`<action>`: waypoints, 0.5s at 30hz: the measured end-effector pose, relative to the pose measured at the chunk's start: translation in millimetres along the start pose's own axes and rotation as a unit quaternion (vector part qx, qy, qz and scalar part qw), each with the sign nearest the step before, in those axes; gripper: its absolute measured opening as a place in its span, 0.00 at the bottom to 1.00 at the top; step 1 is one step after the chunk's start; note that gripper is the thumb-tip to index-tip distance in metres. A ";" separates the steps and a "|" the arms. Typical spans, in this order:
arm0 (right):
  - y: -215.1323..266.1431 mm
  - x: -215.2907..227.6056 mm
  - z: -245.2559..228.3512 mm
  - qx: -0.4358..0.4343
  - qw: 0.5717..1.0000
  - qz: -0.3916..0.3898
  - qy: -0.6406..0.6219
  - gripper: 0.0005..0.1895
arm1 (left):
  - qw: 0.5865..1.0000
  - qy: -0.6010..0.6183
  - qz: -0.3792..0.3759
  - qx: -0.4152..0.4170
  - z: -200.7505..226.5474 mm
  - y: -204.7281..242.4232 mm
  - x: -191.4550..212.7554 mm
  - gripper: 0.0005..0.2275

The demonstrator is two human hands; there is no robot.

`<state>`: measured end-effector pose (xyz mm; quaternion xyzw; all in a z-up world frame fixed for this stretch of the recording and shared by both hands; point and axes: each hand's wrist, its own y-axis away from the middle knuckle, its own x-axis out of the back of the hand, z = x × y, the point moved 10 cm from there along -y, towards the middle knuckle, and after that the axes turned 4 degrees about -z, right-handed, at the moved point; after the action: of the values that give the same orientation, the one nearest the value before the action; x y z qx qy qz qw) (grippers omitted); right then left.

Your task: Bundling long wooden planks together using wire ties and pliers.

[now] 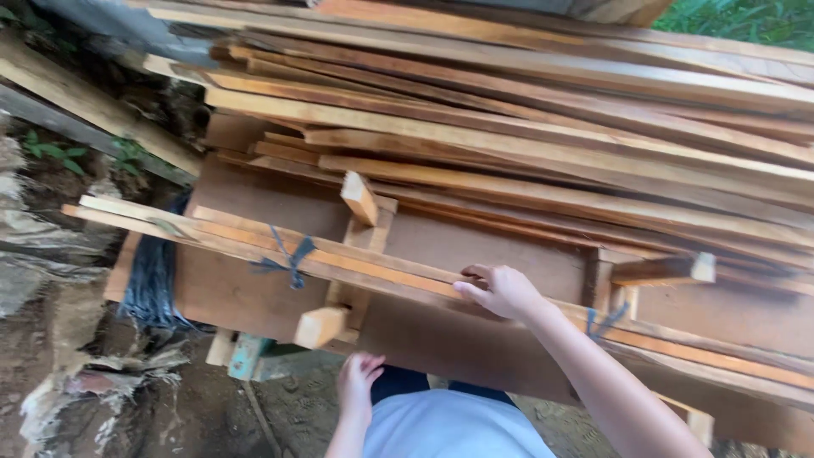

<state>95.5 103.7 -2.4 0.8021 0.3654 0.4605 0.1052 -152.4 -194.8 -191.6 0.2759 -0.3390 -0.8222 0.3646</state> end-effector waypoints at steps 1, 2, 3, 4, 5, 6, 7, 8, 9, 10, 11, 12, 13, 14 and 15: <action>-15.3 -2.1 -19.8 0.003 1.000 -0.004 -0.001 0.29 | 1.000 0.001 0.005 -0.001 25.5 4.8 8.5 0.07; -30.9 -7.1 -41.9 0.017 1.000 -0.021 0.000 0.29 | 0.997 -0.012 0.054 -0.050 60.8 11.1 25.6 0.07; -46.3 -13.7 -63.7 0.032 0.999 -0.037 0.002 0.30 | 0.989 -0.024 0.103 -0.099 93.9 18.7 43.1 0.08; -58.6 -22.0 -85.4 0.036 0.998 -0.042 0.002 0.30 | 0.989 -0.022 0.109 -0.100 115.7 12.5 46.7 0.08; -71.0 -29.5 -106.5 0.042 0.997 -0.065 -0.026 0.31 | 0.985 -0.012 0.133 -0.112 139.4 6.9 49.4 0.07; -82.8 -36.7 -127.0 0.048 0.994 -0.087 -0.053 0.31 | 0.980 -0.003 0.156 -0.125 162.5 1.7 51.8 0.08; -96.8 -44.0 -141.9 0.049 0.993 -0.090 -0.051 0.31 | 0.979 0.000 0.159 -0.125 186.7 -3.4 36.2 0.08; -110.0 -54.9 -158.1 0.061 0.990 -0.113 -0.061 0.35 | 0.982 -0.031 0.141 -0.122 211.5 -10.2 15.6 0.17; -121.6 -65.0 -172.7 0.071 0.985 -0.136 -0.073 0.39 | 0.983 -0.064 0.123 -0.118 235.9 -16.5 -6.4 0.29; -141.2 -72.7 -176.6 0.069 0.985 -0.138 -0.072 0.39 | 0.984 -0.063 0.123 -0.115 226.6 -54.3 -4.6 0.29; -156.3 -91.1 -180.7 0.070 0.976 -0.185 -0.086 0.37 | 0.986 0.049 0.132 -0.091 206.0 -91.0 2.7 0.33; -170.1 -109.5 -184.3 0.069 0.965 -0.232 -0.100 0.36 | 0.975 0.159 0.141 -0.066 184.1 -127.0 8.1 0.37; -169.7 -107.3 -202.8 0.067 0.965 -0.234 -0.098 0.36 | 0.975 0.161 0.142 -0.063 211.1 -111.1 -20.7 0.37; -167.7 -108.5 -220.4 0.039 0.943 -0.261 -0.202 0.43 | 0.968 0.209 0.134 -0.020 229.5 -96.4 -53.0 0.44; -167.0 -106.9 -238.5 0.010 0.911 -0.283 -0.301 0.50 | 0.958 0.258 0.125 0.022 249.4 -82.3 -89.2 0.50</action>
<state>-213.8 109.4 -25.5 0.7667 0.5327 0.1446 0.3279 -309.3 5.8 -81.5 0.4421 -0.2833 -0.6629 0.5337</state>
